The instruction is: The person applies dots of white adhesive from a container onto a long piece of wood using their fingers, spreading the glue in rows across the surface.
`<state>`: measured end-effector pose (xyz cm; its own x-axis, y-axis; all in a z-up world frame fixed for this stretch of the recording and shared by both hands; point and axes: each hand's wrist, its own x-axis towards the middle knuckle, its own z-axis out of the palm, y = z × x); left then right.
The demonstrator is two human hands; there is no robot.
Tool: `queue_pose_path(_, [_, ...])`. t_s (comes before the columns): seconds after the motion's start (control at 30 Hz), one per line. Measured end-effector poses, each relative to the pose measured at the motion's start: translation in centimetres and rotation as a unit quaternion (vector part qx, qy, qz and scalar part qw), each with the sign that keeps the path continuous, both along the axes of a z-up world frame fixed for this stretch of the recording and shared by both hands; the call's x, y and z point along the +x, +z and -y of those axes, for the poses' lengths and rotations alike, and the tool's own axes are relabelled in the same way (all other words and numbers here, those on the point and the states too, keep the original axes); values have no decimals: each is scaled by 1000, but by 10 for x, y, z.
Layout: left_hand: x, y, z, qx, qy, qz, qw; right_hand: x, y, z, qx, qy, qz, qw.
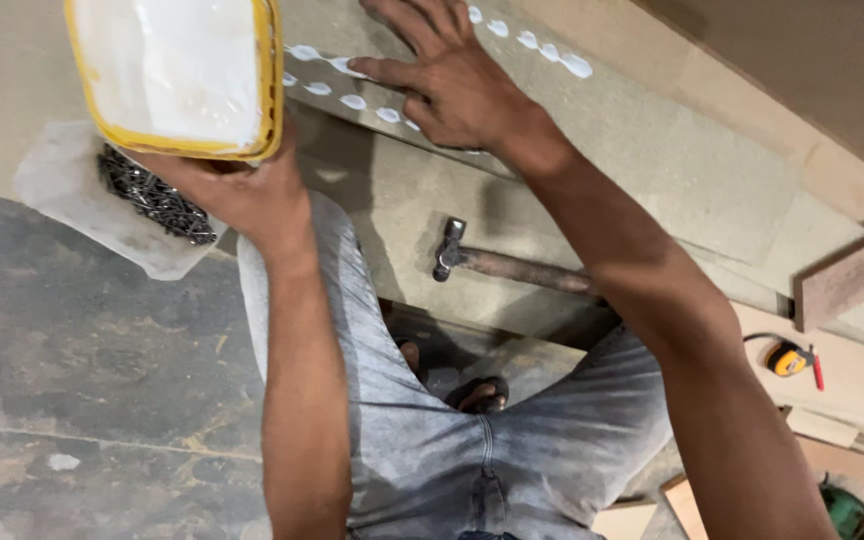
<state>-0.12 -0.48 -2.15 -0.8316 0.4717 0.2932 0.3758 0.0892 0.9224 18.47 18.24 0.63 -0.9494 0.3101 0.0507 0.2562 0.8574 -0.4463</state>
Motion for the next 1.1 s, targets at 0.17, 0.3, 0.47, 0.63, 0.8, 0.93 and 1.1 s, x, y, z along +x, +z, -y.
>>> queue_pose_path(0.17, [2,-9,3,-9,-48,36,998,45,15,9,-37,-20,51,998])
queue_pose_path(0.3, [2,-11,1,35,-83,66,994,76,21,14,-14,-33,66,997])
queue_pose_path(0.47, [1,-9,2,17,-85,52,995,115,26,20,-9,-59,94,994])
queue_pose_path(0.63, [-1,-11,-2,29,-101,48,993,154,25,27,10,-71,92,993])
queue_pose_path(0.8, [6,-8,-9,49,-128,30,990,182,36,35,-2,-102,135,986])
queue_pose_path(0.93, [25,17,-24,5,-136,-29,990,180,78,42,60,-143,80,985])
queue_pose_path(1.1, [60,70,-32,55,-250,-54,965,126,162,73,-22,-181,-1,983])
